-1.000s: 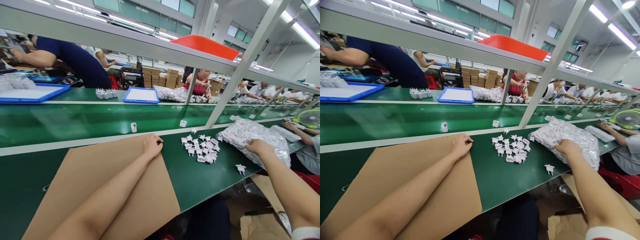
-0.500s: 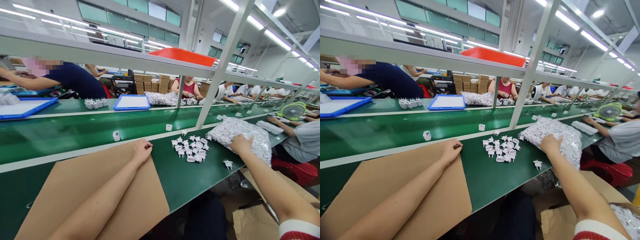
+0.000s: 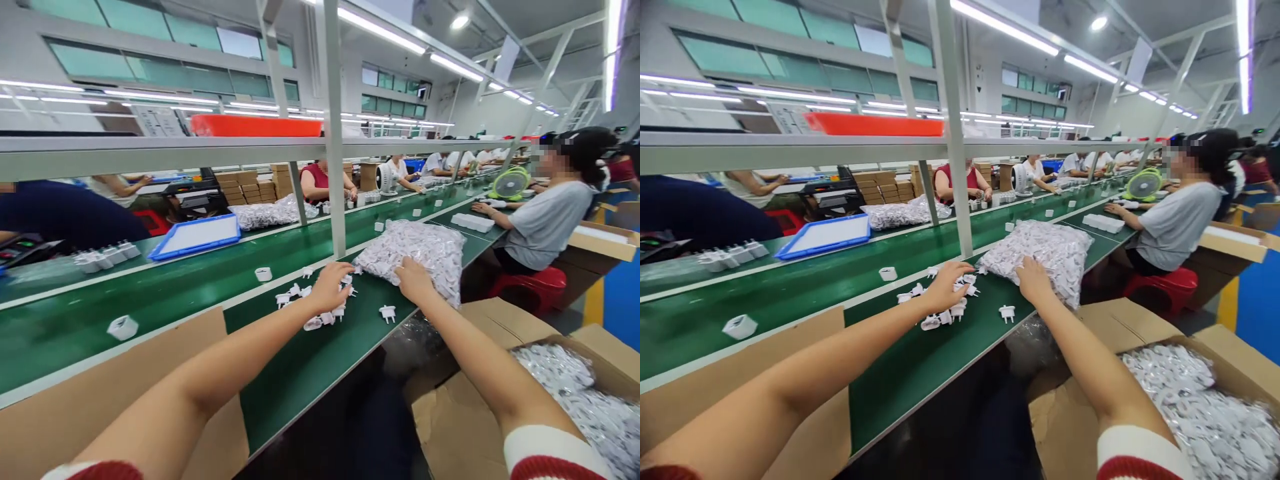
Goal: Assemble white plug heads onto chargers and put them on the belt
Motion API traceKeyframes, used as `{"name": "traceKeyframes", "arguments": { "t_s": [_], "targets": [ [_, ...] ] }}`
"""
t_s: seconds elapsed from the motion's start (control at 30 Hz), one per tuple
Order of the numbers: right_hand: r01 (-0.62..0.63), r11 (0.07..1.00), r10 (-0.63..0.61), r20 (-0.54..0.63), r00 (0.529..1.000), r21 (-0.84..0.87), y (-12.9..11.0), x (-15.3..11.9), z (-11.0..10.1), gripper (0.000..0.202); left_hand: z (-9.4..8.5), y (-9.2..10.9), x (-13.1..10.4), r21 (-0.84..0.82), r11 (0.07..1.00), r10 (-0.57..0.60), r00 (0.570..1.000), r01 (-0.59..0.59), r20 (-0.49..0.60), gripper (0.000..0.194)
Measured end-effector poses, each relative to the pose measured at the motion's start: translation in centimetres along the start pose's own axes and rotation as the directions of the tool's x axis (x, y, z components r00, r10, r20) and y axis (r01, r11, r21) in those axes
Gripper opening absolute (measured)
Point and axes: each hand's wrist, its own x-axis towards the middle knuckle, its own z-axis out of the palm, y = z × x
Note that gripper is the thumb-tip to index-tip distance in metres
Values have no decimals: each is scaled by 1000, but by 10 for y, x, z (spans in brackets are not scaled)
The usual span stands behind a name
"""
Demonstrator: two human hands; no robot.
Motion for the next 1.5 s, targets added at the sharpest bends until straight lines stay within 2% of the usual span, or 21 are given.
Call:
{"name": "traceKeyframes", "arguments": {
  "t_s": [0.07, 0.17, 0.23, 0.3, 0.4, 0.53, 0.67, 0.87, 1.13, 1.3, 1.5],
  "targets": [
    [-5, 999, 5, -18, 1000, 36, 1, -1, -2, 31, 40, 23, 43, -4, 988, 157, 985, -157, 77, 58],
    [28, 999, -27, -9, 1000, 46, 7, -4, -5, 33, 86, 37, 86, 36, 962, 262, 949, -272, 178, 64],
    [57, 997, -57, 10, 998, 44, 12, -7, -7, 29, 105, 37, 103, 53, 954, 275, 934, -294, 229, 59],
    [82, 996, -83, 24, 996, 47, 18, -9, -10, 26, 116, 33, 114, 51, 951, 284, 924, -307, 255, 52],
    [99, 994, -101, 30, 994, 54, 23, -12, -10, 27, 118, 26, 122, 41, 942, 310, 910, -333, 274, 35],
    [112, 991, -113, 4, 994, 67, 25, -14, -5, 27, 110, 14, 125, 34, 925, 348, 878, -379, 328, 17],
    [113, 982, -110, -27, 994, 151, 30, -16, 0, 27, 102, 1, 129, 16, 926, 348, 868, -378, 354, 19],
    [119, 943, -126, 1, 992, 312, 50, -19, 2, 30, 102, -10, 138, 11, 942, 306, 867, -337, 393, 22],
    [159, 905, -192, 44, 980, 394, 68, -15, 6, 21, 101, -15, 125, -18, 934, 339, 867, -358, 366, 29],
    [176, 889, -223, 66, 973, 423, 67, -16, 8, 16, 105, -19, 121, -84, 954, 301, 909, -289, 288, 29],
    [205, 844, -239, 6, 971, 495, 61, -31, 11, 15, 109, -26, 124, -144, 959, 278, 908, -245, 312, 22]
  ]
}}
